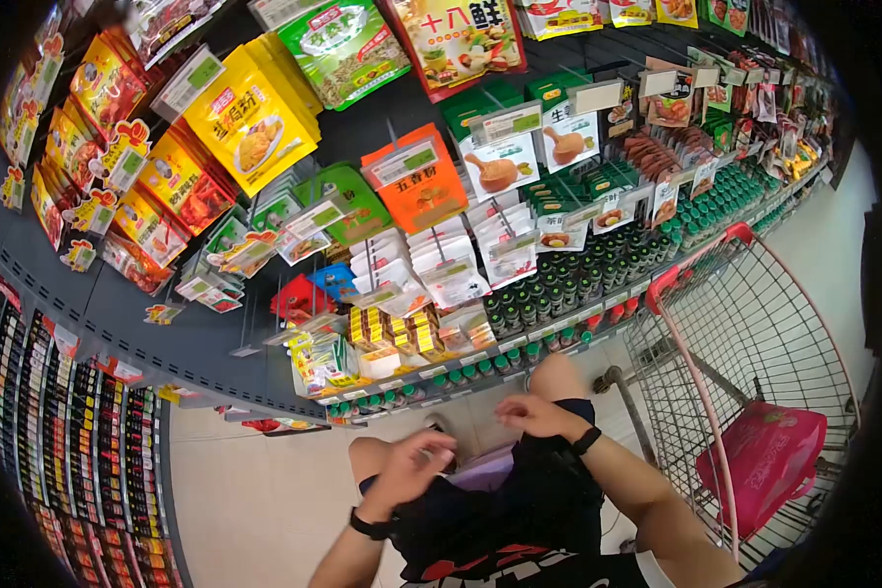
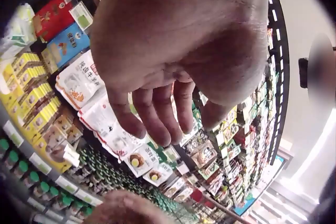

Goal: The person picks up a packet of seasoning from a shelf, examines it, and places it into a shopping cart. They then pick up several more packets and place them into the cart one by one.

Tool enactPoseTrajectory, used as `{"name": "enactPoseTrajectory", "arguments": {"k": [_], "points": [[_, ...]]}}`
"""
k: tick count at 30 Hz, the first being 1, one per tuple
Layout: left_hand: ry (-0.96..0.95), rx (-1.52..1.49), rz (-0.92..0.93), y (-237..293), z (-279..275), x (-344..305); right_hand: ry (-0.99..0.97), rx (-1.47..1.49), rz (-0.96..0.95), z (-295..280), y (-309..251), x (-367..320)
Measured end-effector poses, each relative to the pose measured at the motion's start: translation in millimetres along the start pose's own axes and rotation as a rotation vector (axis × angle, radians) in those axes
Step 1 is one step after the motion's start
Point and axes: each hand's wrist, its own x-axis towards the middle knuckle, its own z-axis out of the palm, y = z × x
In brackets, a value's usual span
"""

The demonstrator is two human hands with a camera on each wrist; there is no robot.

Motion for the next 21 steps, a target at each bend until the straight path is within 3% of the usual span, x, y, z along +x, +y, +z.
{"name": "enactPoseTrajectory", "arguments": {"k": [1, 2, 5, 7, 10, 13, 16, 17, 18, 21], "points": [[0.056, 0.226, -0.081, 52.9, -6.4, 7.3, 0.101, 0.093, -0.008, -11.4, 20.7, -6.5], [0.027, 0.154, 0.105, 35.7, -26.6, 27.3, 0.198, 0.188, -0.014, -19.6, 28.2, -11.3], [0.108, -0.013, 0.023, 14.9, -68.0, 71.7, 0.421, 0.898, 0.102, -43.4, 36.0, -21.2], [0.188, -0.144, -0.054, -3.7, -92.2, 111.1, 0.459, 1.005, 0.09, -45.8, 27.9, -29.2], [0.308, -0.336, -0.191, -42.3, -124.1, 168.9, 0.446, 1.071, 0.09, -57.0, 34.0, -35.1], [0.616, -0.185, -0.245, -74.3, -131.8, 221.1, 0.431, 1.031, 0.096, -59.0, 31.4, -39.3], [0.646, -0.154, -0.069, -136.4, -149.8, 269.8, 0.454, 1.038, 0.121, -61.9, 33.3, -46.2], [0.583, -0.086, -0.115, -111.4, -142.4, 266.0, 0.444, 1.027, 0.104, -63.2, 35.0, -49.1], [0.514, -0.19, 0.031, -122.2, -141.5, 275.8, 0.463, 1.021, 0.104, -63.5, 37.7, -51.9], [0.521, -0.198, 0.106, -120.3, -124.7, 275.1, 0.503, 0.994, 0.104, -62.8, 42.5, -55.8]]}}
